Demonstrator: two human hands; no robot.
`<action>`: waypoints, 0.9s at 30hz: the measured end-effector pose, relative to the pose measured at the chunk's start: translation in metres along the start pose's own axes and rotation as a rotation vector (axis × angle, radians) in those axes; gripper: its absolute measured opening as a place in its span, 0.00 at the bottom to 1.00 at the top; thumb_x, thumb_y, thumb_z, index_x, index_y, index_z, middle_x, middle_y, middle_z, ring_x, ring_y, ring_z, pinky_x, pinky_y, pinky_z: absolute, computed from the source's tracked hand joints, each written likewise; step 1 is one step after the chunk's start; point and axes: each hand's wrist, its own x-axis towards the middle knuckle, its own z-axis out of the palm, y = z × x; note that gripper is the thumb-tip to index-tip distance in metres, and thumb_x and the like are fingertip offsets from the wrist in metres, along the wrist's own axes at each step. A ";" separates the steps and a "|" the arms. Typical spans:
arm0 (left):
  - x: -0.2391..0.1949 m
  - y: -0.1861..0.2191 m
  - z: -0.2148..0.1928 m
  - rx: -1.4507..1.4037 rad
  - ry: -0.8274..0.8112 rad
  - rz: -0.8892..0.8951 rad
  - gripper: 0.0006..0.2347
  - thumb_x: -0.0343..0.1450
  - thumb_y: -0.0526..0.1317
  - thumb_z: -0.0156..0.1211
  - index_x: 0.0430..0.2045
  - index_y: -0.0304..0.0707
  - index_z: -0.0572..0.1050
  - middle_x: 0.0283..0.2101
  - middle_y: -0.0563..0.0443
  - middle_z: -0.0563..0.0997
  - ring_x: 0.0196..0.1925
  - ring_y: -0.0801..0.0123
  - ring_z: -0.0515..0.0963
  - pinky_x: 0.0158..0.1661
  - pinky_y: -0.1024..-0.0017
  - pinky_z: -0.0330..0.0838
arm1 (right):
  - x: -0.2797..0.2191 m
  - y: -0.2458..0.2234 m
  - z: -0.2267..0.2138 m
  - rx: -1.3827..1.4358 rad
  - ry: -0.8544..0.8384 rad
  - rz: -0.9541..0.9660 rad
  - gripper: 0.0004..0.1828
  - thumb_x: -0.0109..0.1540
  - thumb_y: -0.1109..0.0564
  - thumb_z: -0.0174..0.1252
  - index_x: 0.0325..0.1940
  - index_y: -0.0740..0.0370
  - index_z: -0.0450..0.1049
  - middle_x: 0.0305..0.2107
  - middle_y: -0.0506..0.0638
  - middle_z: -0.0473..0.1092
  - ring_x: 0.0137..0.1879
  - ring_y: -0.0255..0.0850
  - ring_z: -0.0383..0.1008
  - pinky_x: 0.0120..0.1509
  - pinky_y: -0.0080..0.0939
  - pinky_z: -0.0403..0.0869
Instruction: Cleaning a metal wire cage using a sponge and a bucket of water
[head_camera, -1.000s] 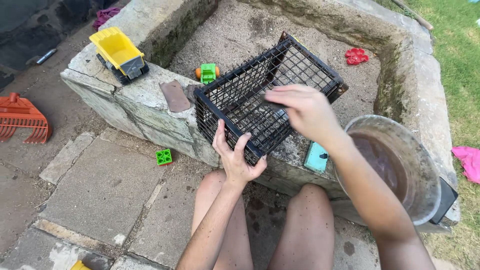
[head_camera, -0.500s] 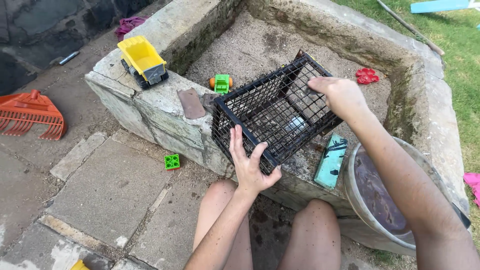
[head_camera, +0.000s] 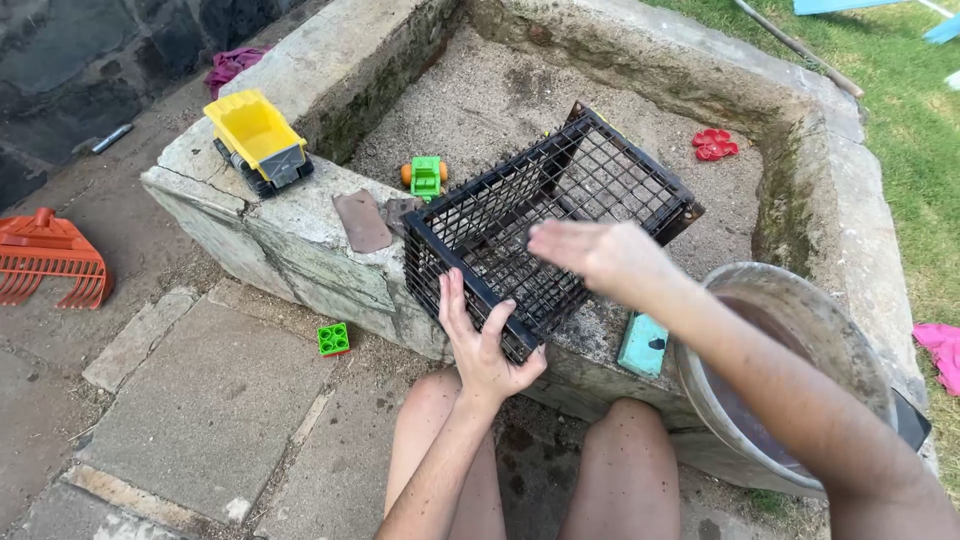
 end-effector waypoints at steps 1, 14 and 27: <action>0.000 0.000 0.000 -0.001 -0.005 -0.002 0.25 0.59 0.54 0.64 0.48 0.47 0.72 0.70 0.17 0.56 0.70 0.17 0.56 0.63 0.28 0.51 | -0.003 0.031 0.009 0.004 -0.002 0.003 0.30 0.57 0.75 0.49 0.60 0.56 0.75 0.58 0.53 0.74 0.64 0.45 0.73 0.58 0.44 0.78; 0.002 0.002 0.000 -0.008 0.015 -0.016 0.25 0.59 0.55 0.63 0.49 0.50 0.71 0.71 0.19 0.54 0.71 0.18 0.54 0.63 0.29 0.49 | -0.021 0.060 0.030 -0.118 0.115 0.195 0.29 0.56 0.72 0.51 0.58 0.55 0.77 0.56 0.49 0.76 0.63 0.41 0.75 0.62 0.41 0.76; -0.002 -0.002 0.002 -0.019 0.035 -0.008 0.25 0.61 0.59 0.62 0.48 0.50 0.71 0.71 0.18 0.55 0.71 0.18 0.54 0.63 0.30 0.48 | -0.010 0.005 -0.044 0.244 -0.011 0.165 0.27 0.62 0.74 0.45 0.58 0.56 0.77 0.54 0.54 0.76 0.59 0.45 0.77 0.66 0.48 0.75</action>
